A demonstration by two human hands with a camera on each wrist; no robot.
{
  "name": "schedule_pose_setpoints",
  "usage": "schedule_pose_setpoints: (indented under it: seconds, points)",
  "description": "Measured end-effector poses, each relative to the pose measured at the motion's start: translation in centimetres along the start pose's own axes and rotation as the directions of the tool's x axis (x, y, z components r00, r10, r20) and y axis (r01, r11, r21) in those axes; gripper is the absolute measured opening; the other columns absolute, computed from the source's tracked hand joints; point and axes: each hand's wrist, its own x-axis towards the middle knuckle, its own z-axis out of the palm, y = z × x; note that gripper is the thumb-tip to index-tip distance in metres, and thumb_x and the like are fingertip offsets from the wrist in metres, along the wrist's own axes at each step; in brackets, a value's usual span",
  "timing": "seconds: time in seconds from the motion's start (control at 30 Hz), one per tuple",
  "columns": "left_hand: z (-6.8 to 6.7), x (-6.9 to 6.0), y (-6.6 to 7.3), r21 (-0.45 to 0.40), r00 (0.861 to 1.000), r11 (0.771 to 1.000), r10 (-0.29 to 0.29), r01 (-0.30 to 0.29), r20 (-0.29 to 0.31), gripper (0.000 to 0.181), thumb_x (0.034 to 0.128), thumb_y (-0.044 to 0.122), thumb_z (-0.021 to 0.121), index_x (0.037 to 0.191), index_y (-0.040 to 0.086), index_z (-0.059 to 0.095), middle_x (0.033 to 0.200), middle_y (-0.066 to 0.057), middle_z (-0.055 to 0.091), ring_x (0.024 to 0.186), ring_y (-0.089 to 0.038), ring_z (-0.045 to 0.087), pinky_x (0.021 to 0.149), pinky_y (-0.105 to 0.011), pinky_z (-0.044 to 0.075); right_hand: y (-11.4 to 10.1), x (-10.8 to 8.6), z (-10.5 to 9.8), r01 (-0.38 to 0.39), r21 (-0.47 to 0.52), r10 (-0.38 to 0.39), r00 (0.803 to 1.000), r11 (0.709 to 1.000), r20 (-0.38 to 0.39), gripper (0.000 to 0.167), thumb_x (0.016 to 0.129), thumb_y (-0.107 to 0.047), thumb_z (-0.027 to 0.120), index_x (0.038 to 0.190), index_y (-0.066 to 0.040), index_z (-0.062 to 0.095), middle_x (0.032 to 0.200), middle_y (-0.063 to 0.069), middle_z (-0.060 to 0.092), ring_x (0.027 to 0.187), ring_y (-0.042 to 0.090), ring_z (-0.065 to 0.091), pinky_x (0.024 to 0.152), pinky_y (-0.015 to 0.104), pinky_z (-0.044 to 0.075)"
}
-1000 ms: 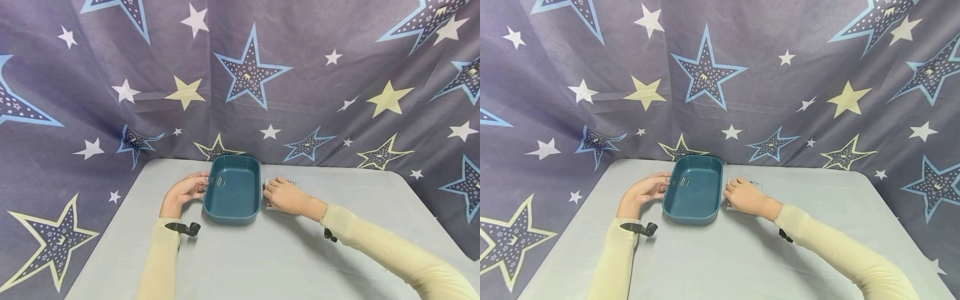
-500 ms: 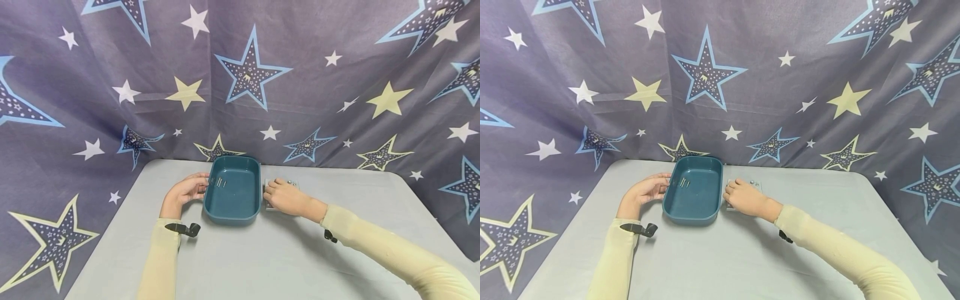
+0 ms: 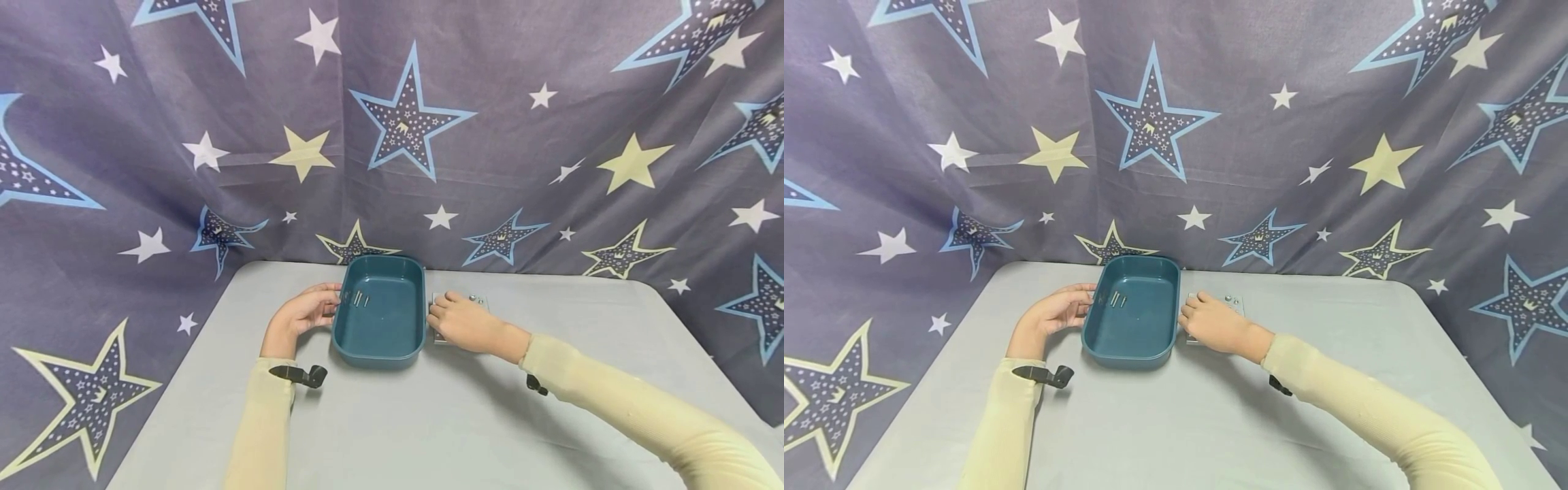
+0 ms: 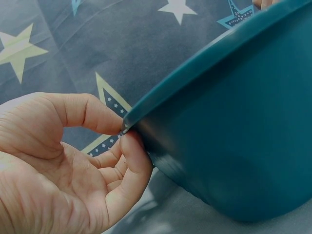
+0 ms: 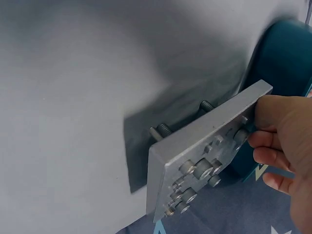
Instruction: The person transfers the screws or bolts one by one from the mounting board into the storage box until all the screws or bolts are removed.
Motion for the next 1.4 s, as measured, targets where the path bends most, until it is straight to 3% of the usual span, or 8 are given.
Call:
schedule_pose_setpoints:
  seconds: [0.2,0.67,1.1,1.4]
  points:
    - [-0.03,0.01,0.01,-0.005,1.0,1.0,-0.001,0.001,-0.001,0.051,0.0947,0.0,0.043,0.144,-0.004,0.031,0.088,0.006,0.063,0.079,-0.007,0.06,0.072,-0.025,0.054,-0.04,0.07,-0.2,-0.01,0.007,0.01,1.0,1.0,0.007,0.021,0.091,-0.028,0.07,0.103,-0.01,0.069,0.099,0.003,0.071,0.092,0.021,0.059,0.087,0.036,0.045]
    - [-0.05,-0.12,-0.14,-0.009,1.0,1.0,-0.009,0.009,-0.019,0.054,0.094,0.0,0.043,0.146,-0.005,0.029,0.087,0.006,0.063,0.078,-0.007,0.06,0.07,-0.025,0.053,-0.47,-0.34,-0.24,0.0,-0.106,-0.005,0.999,0.994,-0.044,0.016,0.087,-0.02,0.073,0.099,-0.011,0.067,0.091,0.002,0.069,0.086,0.02,0.055,0.083,0.035,0.043]
    - [0.09,-0.21,0.31,-0.006,1.0,1.0,-0.005,0.005,-0.017,0.047,0.0951,0.0,0.042,0.141,-0.002,0.035,0.088,0.006,0.063,0.079,-0.007,0.061,0.071,-0.025,0.054,-0.14,-0.56,-0.4,0.053,-0.149,-0.059,0.998,0.987,-0.037,0.024,0.081,-0.016,0.079,0.101,-0.01,0.066,0.094,0.002,0.07,0.09,0.021,0.056,0.085,0.035,0.044]
    - [0.09,-0.16,0.1,0.002,1.0,1.0,-0.003,0.003,-0.018,0.047,0.0958,0.0,0.042,0.142,-0.002,0.034,0.088,0.006,0.063,0.079,-0.007,0.061,0.071,-0.025,0.053,-0.2,-0.66,-0.49,0.041,-0.135,-0.042,0.999,0.99,-0.004,0.026,0.083,-0.018,0.079,0.105,-0.01,0.067,0.097,0.003,0.07,0.092,0.021,0.057,0.088,0.037,0.045]
